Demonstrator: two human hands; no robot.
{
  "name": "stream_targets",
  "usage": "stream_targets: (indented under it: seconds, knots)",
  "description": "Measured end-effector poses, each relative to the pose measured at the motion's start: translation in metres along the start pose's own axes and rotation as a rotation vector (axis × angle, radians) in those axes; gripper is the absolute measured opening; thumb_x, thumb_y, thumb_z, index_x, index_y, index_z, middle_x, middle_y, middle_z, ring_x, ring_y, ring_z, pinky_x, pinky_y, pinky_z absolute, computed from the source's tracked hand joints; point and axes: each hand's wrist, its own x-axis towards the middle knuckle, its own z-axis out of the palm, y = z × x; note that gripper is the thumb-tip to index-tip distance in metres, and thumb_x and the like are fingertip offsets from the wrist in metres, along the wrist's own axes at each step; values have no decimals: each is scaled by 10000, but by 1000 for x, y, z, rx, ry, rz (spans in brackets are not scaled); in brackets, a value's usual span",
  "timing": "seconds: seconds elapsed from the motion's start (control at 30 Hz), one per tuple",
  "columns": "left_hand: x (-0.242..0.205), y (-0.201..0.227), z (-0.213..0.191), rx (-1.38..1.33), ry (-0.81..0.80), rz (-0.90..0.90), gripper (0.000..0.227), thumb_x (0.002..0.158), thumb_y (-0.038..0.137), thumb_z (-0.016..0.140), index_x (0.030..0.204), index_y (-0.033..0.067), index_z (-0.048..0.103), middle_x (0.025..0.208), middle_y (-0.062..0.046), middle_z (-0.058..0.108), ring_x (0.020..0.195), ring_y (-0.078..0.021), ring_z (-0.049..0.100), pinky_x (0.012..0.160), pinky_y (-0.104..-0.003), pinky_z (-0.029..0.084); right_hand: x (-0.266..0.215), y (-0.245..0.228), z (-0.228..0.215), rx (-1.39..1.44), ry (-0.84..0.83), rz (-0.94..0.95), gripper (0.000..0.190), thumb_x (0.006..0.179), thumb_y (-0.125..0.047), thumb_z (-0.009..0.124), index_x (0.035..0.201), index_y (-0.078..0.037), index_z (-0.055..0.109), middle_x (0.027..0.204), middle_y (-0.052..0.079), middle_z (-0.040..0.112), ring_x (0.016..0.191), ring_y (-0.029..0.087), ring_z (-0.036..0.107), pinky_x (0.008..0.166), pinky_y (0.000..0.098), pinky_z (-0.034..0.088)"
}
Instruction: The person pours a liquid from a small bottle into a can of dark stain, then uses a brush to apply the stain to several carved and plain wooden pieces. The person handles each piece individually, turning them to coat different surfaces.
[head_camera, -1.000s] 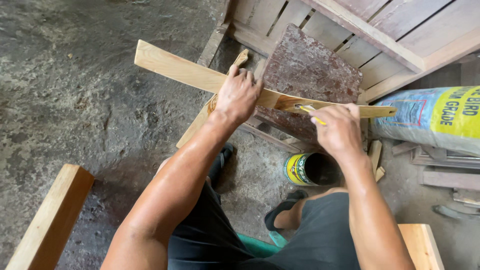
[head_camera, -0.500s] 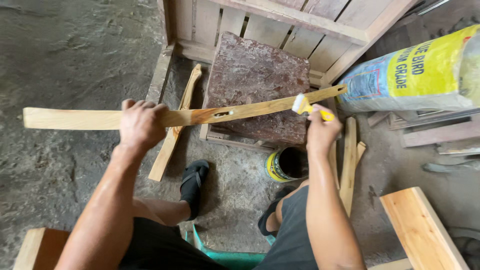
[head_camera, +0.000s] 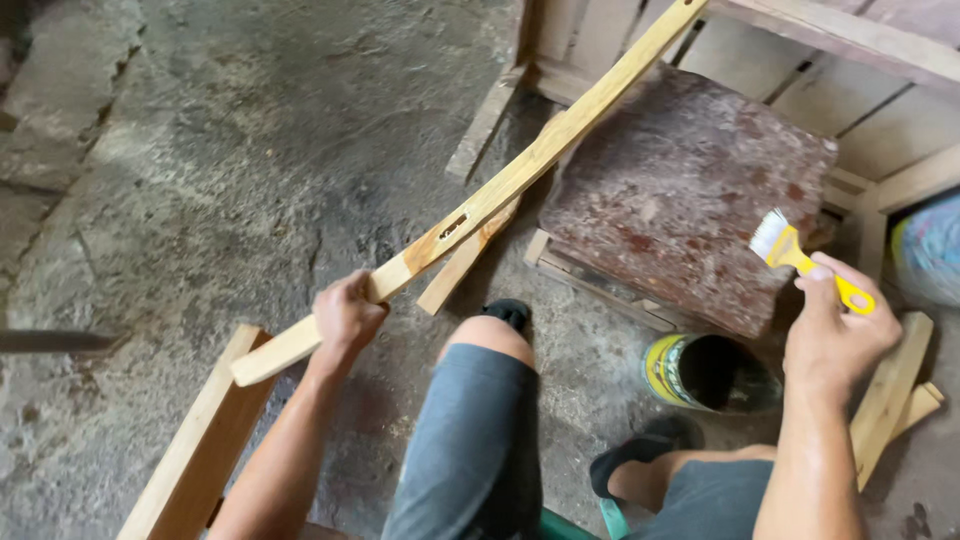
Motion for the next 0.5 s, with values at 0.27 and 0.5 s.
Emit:
stream_targets:
  seconds: [0.27,0.5]
  knots:
    - [-39,-21,100,-35,-71,-318,290,635,157,722,925,150,731,874,-170,735,845,-395,704,786,-494,554,-15,-6,4,-181,-68,-28,139,1119,57,639,1223,108,718,1052,114,730,961,135,693,933,250,554]
    - [-28,-42,220,28,-138,-367,229,718,161,684,936,92,671,933,-201,726,911,-417,691,813,-529,536,-23,-5,8,-176,-110,-2,145,1112,72,620,1228,119,694,1083,131,739,1000,144,699,977,257,555]
